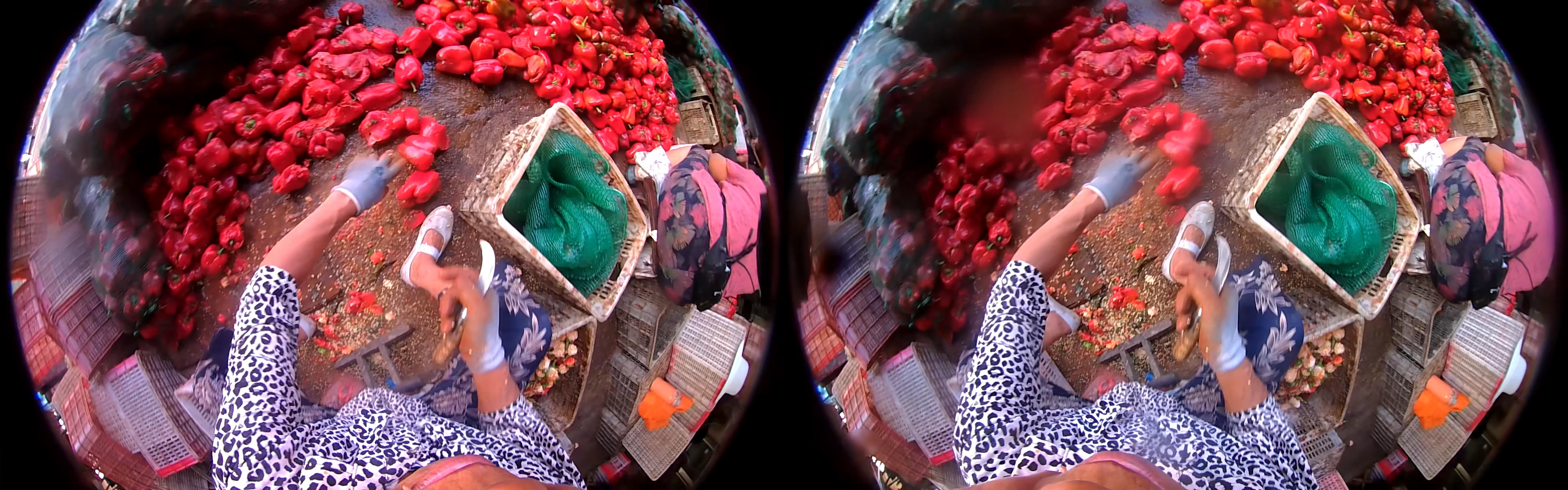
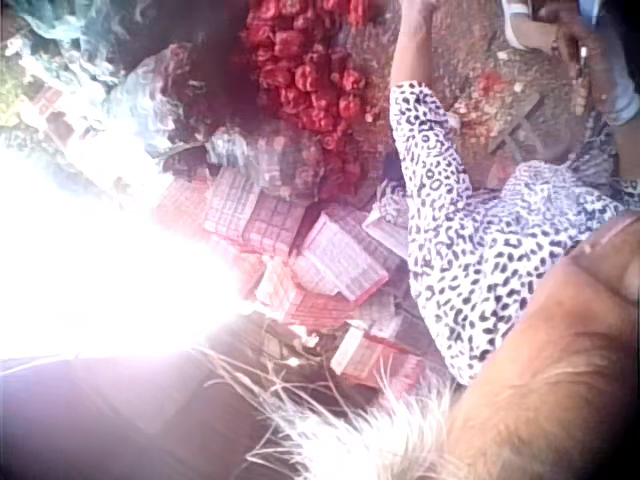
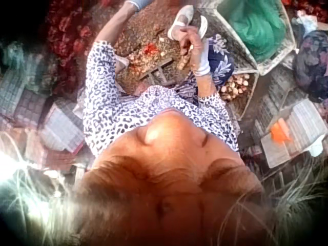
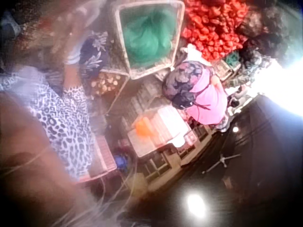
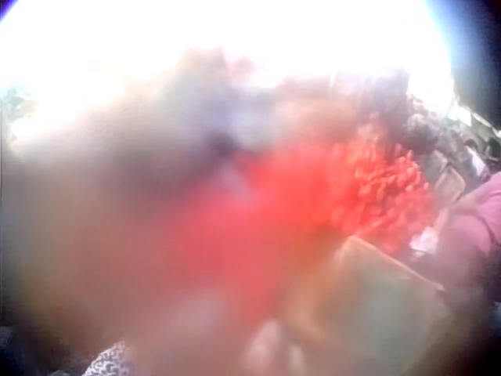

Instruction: The person is removing the stems and seeds from red peppers using a knife by hand, placing the processed peppers into a white crate.

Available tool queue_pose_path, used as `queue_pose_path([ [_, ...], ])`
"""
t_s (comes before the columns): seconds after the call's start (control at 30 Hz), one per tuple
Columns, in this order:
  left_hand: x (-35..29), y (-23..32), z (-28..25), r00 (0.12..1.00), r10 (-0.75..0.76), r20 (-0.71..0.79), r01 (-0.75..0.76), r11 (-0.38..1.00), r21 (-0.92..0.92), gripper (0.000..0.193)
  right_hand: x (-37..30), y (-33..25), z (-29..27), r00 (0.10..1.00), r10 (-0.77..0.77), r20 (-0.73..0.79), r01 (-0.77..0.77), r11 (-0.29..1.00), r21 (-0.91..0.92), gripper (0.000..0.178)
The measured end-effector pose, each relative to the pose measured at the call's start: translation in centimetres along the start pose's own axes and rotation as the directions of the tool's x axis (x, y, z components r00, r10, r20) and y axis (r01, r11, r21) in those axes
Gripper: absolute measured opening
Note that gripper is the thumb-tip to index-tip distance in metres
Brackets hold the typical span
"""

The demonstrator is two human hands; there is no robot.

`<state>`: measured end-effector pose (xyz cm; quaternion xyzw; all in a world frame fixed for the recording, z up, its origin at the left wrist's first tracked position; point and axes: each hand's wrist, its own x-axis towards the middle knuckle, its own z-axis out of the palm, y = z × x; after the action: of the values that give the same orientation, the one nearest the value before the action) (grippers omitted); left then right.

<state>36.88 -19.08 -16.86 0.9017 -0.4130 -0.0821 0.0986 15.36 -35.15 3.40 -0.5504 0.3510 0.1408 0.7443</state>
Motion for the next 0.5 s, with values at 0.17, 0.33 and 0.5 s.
queue_pose_path([
  [0.17, 10.1, -0.9, 7.7, 0.994, 0.093, -0.064, -0.091, 0.995, 0.039, 0.06, 0.8, 0.3, -1.2, 0.982, 0.18, -0.062, -0.18, 0.984, 0.013, 0.025],
  [0.33, 14.4, -1.8, 12.0, 0.996, 0.051, 0.072, -0.049, 0.999, -0.021, 0.056, 1.4, 1.0, -2.2, 0.982, 0.183, 0.041, -0.185, 0.981, 0.051, 0.024],
  [0.5, 14.3, -2.7, 10.0, 0.944, -0.175, 0.28, 0.293, 0.838, -0.461, 0.07, 1.1, 1.1, -2.0, 0.989, 0.146, 0.023, -0.145, 0.989, -0.007, 0.023],
])
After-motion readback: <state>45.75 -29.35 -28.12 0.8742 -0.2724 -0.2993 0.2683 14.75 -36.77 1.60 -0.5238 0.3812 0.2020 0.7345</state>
